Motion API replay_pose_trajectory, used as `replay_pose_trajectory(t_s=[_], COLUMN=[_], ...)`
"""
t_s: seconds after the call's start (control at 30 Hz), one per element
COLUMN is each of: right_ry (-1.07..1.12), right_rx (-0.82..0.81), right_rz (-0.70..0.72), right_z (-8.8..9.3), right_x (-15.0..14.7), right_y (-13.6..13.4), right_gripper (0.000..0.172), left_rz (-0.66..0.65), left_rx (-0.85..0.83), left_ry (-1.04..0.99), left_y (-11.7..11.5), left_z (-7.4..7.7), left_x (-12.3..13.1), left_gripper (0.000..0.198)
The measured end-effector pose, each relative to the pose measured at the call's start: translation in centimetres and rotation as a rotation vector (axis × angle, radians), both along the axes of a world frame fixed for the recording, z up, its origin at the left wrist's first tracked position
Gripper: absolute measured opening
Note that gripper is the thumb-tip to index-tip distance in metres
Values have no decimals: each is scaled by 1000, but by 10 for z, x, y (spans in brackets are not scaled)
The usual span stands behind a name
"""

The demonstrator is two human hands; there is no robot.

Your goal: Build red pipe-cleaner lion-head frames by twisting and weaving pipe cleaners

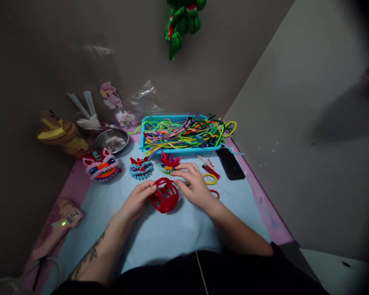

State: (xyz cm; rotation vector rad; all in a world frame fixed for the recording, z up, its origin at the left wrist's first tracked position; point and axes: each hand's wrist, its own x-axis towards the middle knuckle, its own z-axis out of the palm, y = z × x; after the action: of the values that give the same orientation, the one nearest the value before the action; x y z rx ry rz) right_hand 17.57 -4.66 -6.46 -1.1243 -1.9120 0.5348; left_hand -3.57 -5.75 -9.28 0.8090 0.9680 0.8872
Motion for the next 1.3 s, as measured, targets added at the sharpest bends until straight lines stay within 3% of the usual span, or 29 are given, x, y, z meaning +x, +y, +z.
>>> replay_pose_trajectory(t_s=[0.17, 0.33, 0.5, 0.6, 0.77, 1.0, 1.3], right_ry=[0, 44, -18, -100, -144, -70, -63], right_rx=[-103, -84, -9, 96, 194, 140, 65], right_rz=[114, 207, 207, 214, 238, 151, 108], right_z=[1, 0, -12, -19, -18, -18, -14], right_x=[-15, -9, -6, -7, -11, -16, -20], right_y=[1, 0, 1, 1, -3, -7, -9], right_gripper=[9, 6, 13, 16, 16, 12, 8], left_rz=[-51, -150, -209, -175, -205, -130, -112], left_rx=[140, 234, 368, 330, 145, 252, 350], left_ry=[165, 240, 392, 409, 270, 327, 465], left_y=[-7, -11, -12, -12, -14, -17, -24], left_z=[6, 16, 16, 15, 20, 29, 18], left_x=[-1, -2, -2, 0, 7, 7, 10], left_gripper=[31, 29, 28, 34, 47, 38, 31])
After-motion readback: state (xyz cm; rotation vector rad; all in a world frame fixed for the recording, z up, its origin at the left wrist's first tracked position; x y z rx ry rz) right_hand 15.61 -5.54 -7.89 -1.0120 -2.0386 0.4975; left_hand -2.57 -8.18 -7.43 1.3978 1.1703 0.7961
